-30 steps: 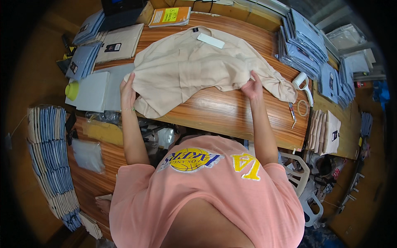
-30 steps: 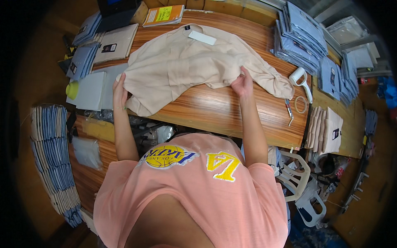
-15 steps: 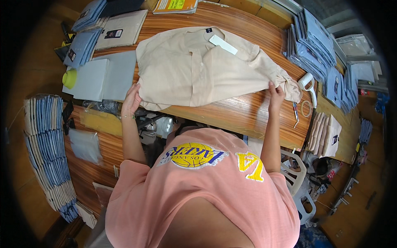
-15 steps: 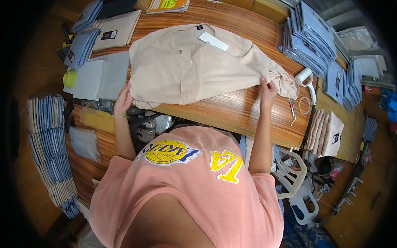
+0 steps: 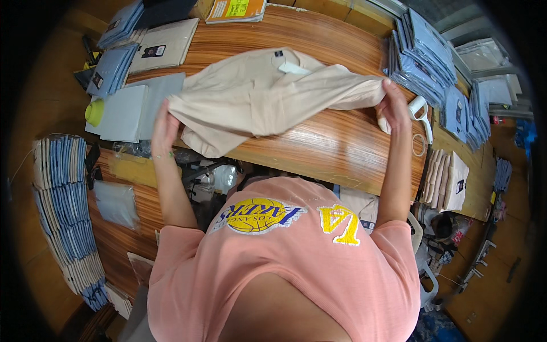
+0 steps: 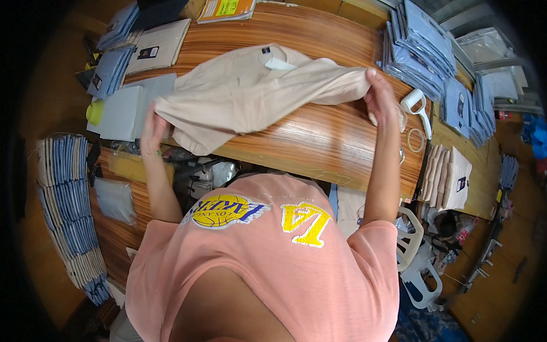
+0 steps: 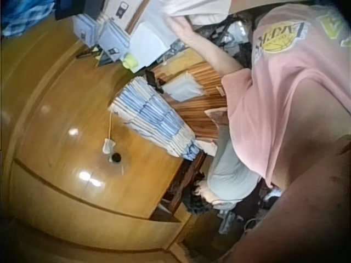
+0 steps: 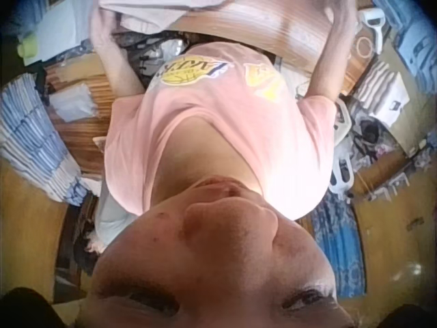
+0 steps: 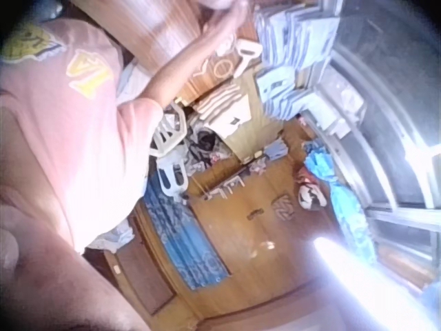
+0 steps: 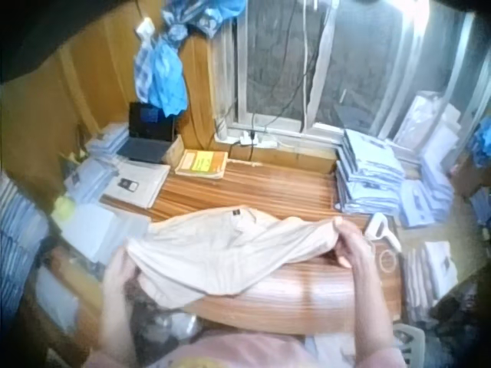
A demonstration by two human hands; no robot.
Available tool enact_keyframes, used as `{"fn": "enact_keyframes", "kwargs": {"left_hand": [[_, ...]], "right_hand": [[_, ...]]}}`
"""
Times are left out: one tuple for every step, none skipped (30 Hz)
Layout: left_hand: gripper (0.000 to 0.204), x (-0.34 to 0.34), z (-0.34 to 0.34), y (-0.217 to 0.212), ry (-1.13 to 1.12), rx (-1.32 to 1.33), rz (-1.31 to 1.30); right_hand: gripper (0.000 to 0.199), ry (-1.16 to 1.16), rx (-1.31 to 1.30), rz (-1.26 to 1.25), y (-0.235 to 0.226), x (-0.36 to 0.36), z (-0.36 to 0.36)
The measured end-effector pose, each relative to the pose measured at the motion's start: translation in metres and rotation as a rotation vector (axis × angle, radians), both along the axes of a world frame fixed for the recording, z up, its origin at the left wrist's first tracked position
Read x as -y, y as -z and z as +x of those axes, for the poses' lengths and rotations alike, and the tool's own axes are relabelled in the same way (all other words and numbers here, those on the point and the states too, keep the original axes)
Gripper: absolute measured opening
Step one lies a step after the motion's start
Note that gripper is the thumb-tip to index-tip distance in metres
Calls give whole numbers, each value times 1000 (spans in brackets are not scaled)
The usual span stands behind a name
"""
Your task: The person folds a beige long-sleeved shirt on a wooden table, buttons it, and places it into a clear plastic bag. They then add a cardboard insert and seal the package before stacking it with other similar packages.
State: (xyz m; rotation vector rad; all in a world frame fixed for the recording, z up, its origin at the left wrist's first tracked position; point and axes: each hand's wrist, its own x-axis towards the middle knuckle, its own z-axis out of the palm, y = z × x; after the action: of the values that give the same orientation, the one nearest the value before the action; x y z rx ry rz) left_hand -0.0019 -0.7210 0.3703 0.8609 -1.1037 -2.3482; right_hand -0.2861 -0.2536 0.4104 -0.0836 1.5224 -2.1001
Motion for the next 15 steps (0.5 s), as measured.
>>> {"fn": "enact_keyframes", "kwargs": {"left_hand": [[35, 4, -16, -23, -86, -61, -10], [34, 13, -26, -40, -60, -148, -26], [33, 24, -33, -54, -34, -232, -41], [33, 34, -39, -67, -20, -259, -89], [32, 42, -47, -79, 0, -290, -135], [32, 47, -55, -91, 17, -319, -181], [30, 48, -64, -101, 19, -349, -191], [29, 50, -67, -108, 8, -368, -203], [27, 51, -69, -114, -1, -389, -216], [26, 55, -73, -113, -3, -325, -265], [24, 59, -80, -102, 0, -258, -309], [22, 62, -84, -82, 3, -174, -351], [21, 67, -86, -56, 52, -12, -501], [21, 68, -93, -26, 110, 138, -649], [23, 67, -85, 2, 144, 192, -641]], "right_hand": [[20, 27, -105, 69, -13, -8, -13], [18, 38, -190, 77, -24, -11, -27], [17, 73, -197, 74, -38, -9, -35], [16, 108, -203, 72, -51, -7, -43], [16, 136, -171, 15, -60, -7, -51], [16, 162, -136, -42, -66, -7, -61], [18, 199, -125, -97, -72, -9, -70], [19, 176, -137, -82, -87, -1, -65], [20, 140, -243, 0, -100, 4, -59], [23, 104, -349, 82, -108, 7, -56], [26, 127, -427, 281, -101, 7, -61], [30, 144, -488, 482, -77, 5, -71], [37, 154, -589, 748, -55, -4, -81], [35, 258, -847, 1110, -20, -30, -107], [29, 214, -901, 1194, 2, -37, -111]]}}
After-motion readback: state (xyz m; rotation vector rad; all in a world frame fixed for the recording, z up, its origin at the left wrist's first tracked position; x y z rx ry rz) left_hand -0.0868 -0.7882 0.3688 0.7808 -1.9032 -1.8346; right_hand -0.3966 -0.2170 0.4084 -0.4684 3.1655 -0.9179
